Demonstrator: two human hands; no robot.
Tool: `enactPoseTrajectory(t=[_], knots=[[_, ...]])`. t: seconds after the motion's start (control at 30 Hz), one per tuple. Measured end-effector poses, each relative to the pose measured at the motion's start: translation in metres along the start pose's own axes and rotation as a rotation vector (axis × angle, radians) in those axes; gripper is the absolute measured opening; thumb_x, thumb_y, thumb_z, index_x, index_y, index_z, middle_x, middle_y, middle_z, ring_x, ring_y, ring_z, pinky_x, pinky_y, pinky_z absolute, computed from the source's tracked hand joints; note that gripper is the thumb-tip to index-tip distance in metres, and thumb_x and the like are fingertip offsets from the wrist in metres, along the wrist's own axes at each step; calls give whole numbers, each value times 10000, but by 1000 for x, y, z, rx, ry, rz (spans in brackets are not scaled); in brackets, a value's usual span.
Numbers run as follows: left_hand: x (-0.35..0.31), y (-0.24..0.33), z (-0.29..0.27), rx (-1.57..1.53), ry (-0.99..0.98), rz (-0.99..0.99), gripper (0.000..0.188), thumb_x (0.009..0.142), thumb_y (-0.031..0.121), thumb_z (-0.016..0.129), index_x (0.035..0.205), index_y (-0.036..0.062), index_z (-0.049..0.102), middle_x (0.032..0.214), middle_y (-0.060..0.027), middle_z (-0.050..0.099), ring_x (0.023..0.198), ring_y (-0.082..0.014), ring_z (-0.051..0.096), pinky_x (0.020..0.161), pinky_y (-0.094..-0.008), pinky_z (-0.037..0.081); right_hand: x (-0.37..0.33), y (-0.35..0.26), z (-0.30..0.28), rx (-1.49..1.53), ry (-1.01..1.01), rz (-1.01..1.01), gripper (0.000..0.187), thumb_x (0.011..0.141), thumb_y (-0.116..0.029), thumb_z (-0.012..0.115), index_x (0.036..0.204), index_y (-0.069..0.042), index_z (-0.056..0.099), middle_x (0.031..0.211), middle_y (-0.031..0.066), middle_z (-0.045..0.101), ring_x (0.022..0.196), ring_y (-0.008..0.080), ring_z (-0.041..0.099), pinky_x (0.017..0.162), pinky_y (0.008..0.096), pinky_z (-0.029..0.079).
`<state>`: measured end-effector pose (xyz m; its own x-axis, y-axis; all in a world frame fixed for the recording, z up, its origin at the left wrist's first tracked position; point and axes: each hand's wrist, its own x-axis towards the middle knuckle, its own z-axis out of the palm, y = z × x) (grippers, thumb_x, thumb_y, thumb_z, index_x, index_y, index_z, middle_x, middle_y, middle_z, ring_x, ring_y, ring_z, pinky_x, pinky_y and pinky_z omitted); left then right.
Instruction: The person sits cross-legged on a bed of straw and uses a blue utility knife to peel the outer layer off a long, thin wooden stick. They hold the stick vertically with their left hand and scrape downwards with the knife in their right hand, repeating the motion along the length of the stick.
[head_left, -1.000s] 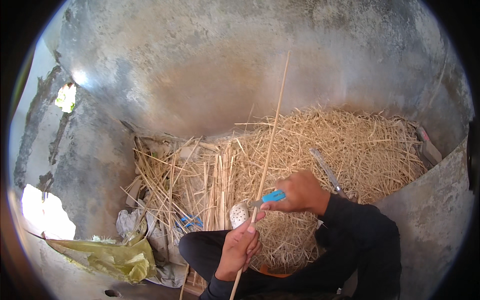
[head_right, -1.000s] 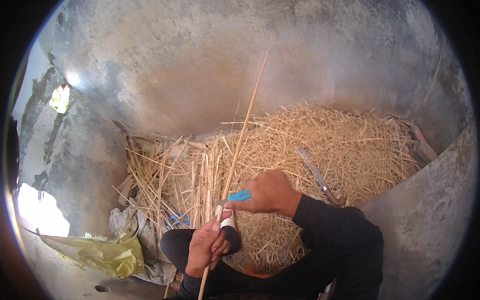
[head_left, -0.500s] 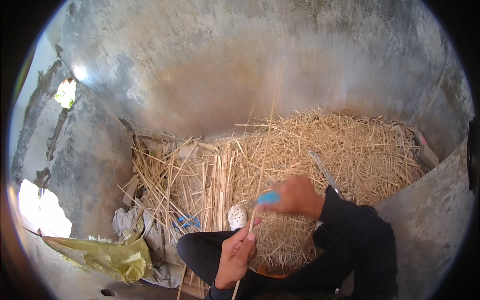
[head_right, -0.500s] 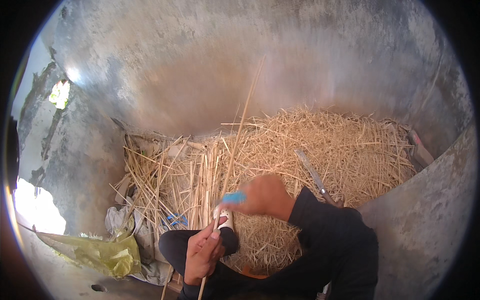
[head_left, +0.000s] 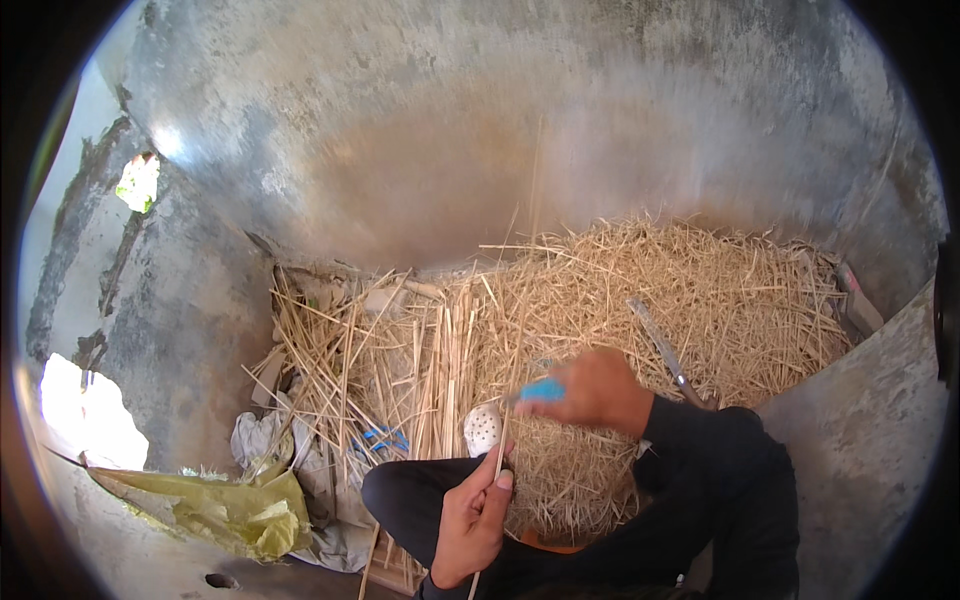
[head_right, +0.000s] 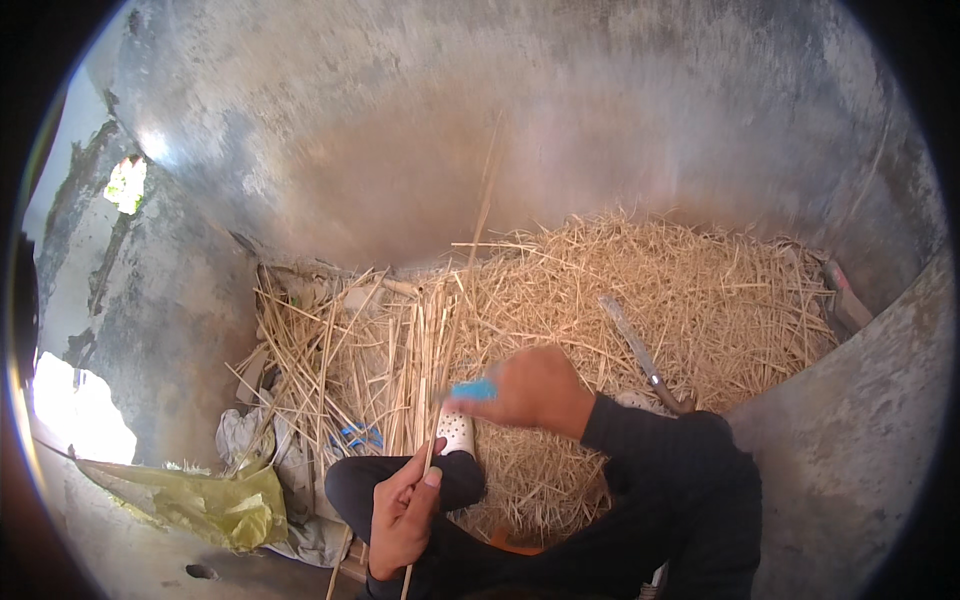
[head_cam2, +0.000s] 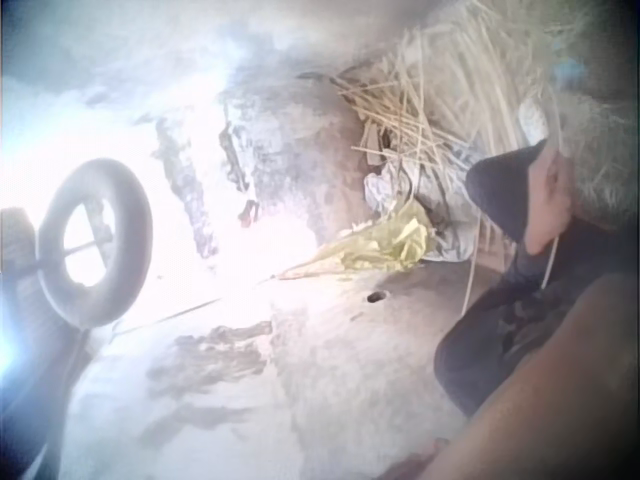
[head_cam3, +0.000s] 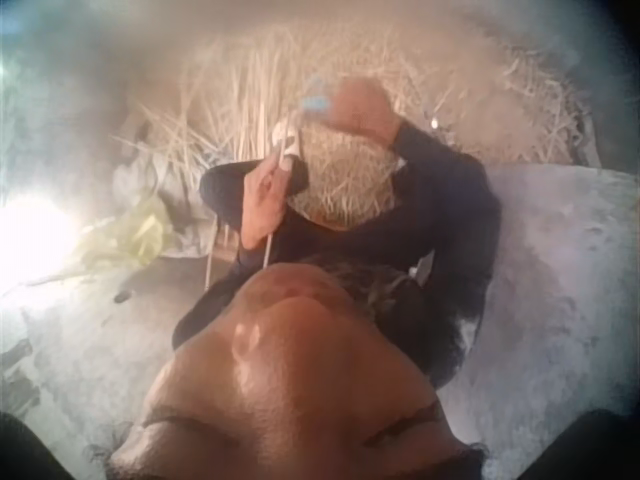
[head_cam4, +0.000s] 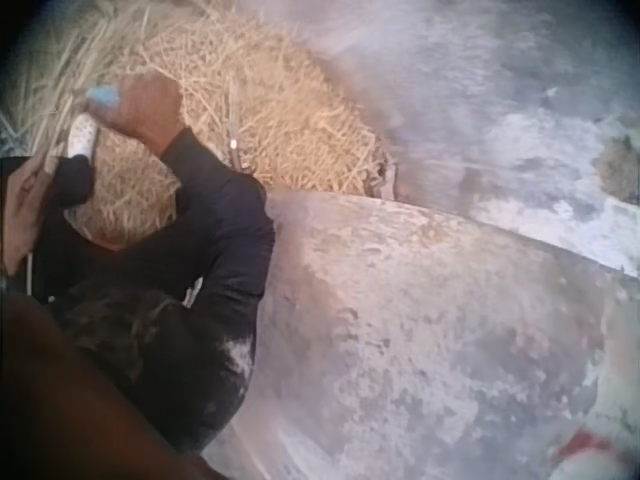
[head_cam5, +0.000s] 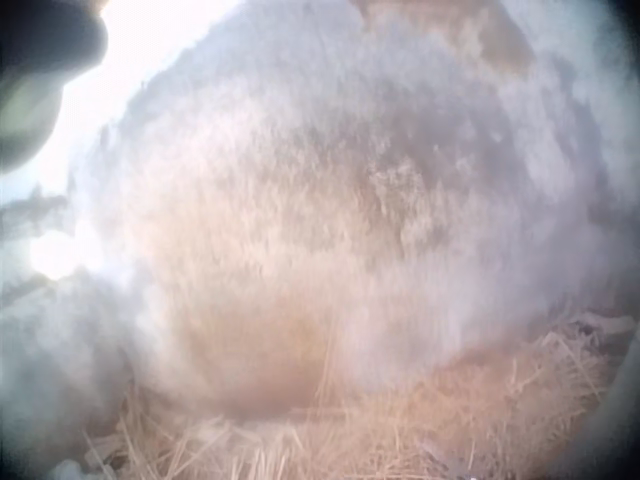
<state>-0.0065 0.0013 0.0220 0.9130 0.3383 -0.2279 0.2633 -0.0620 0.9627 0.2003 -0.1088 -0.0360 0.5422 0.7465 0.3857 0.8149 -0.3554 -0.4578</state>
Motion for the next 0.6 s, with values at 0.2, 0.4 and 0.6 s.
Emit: enactPoseTrajectory(t=[0.2,0.4,0.6], knots=[[-4,-2,-1,102,14,16,401,978,114,476,1347,-37,436,672,86,384,579,4,287,495,-173,220,11,13,-5,28,-81,113,798,783,-784,405,515,-63,614,429,132,516,407,288,571,417,394,453],[-8,-2,-4,91,33,4,393,977,112,478,1339,-37,446,663,89,381,576,7,286,493,-174,219,16,3,-6,-38,-32,45,764,786,-766,444,492,-77,590,406,107,491,373,257,540,388,378,415],[-8,-3,-6,42,27,8,391,978,98,470,1346,-31,441,667,93,375,586,9,275,500,-172,216,-2,-21,3,-4,10,-144,757,790,-761,441,508,-77,603,416,113,495,382,251,543,398,372,418]])
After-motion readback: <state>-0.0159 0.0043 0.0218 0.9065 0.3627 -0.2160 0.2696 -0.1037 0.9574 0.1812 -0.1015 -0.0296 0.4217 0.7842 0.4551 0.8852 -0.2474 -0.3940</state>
